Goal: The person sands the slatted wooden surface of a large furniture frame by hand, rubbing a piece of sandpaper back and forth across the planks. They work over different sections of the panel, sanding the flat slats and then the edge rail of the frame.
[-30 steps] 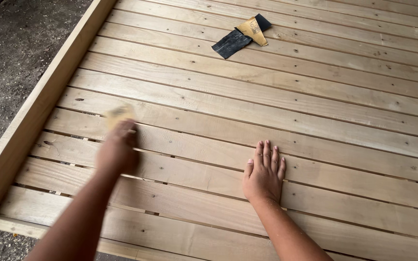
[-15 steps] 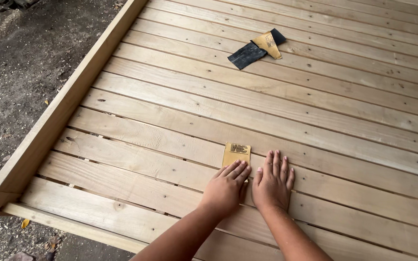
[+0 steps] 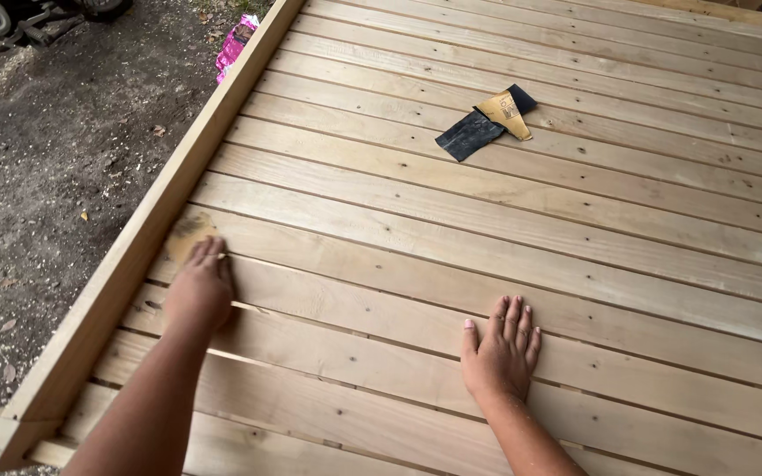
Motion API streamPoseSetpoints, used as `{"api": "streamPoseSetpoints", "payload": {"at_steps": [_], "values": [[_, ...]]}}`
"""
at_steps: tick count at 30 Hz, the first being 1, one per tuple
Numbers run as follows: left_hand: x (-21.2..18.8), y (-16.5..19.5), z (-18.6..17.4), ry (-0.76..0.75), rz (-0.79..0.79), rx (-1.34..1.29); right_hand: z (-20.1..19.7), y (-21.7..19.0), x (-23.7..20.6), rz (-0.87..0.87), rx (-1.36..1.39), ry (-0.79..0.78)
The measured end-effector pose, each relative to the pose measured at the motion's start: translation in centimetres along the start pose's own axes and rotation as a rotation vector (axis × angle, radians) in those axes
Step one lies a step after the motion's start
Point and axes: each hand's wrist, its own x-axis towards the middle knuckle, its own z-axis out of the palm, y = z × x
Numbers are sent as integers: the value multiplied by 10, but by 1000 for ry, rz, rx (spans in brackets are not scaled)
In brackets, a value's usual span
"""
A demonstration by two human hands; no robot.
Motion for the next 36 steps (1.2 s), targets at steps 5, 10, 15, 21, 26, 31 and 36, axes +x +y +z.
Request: {"api": "streamPoseSetpoints", "payload": {"at_steps": [5,10,15,21,26,31,36], "values": [[-19,16,15,-25,44,-214,4,-73,-7,-32,12,-6],[-90,93,39,-295,496,-358,6,-148,-14,-166,64,-51],[-52,-24,2,-230,227,-276,-2,-164,-13,-197,69,-30],[-40,-111,-19,-137,9,-79,0,-158,-19,-230,54,-4],[-110,10,-2,-298,125,-387,-1,-146,-23,-327,50,-15],[-151,97,7,-423,516,-351,-11,-120,-39,-411,66,-49],[-119,-1,-42,-130,115,-311,-31,-79,-65,-435,69,-55]]}}
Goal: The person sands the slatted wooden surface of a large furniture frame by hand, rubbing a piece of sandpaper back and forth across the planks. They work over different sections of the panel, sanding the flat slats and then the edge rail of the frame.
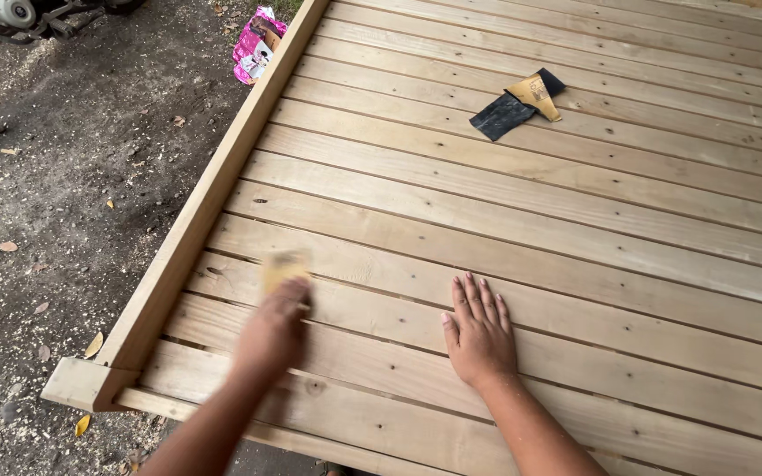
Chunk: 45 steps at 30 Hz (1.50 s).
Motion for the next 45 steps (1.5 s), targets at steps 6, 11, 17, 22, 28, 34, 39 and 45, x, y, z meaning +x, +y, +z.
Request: {"api": "streamPoseSetpoints", "payload": {"at_steps": [6,11,17,22,28,34,39,45], "values": [[17,-50,-52,123,-146,310,-20,25,-47,-18,-10,23],[11,21,15,116,20,164,-18,45,-81,6,-8,20],[-41,204,143,-326,390,-37,-12,66,-110,46,-28,-31],[-39,173,118,-303,324,47,-22,67,-127,131,-42,-103],[-43,32,-14,165,-62,205,-40,57,-139,254,27,-290],[-52,75,28,-125,-274,367,-56,48,-168,312,40,-433],[-99,234,143,-152,253,-133,-71,43,-175,285,-6,-421],[-101,200,73,-384,-5,93,-92,36,-170,364,-1,-619]]}}
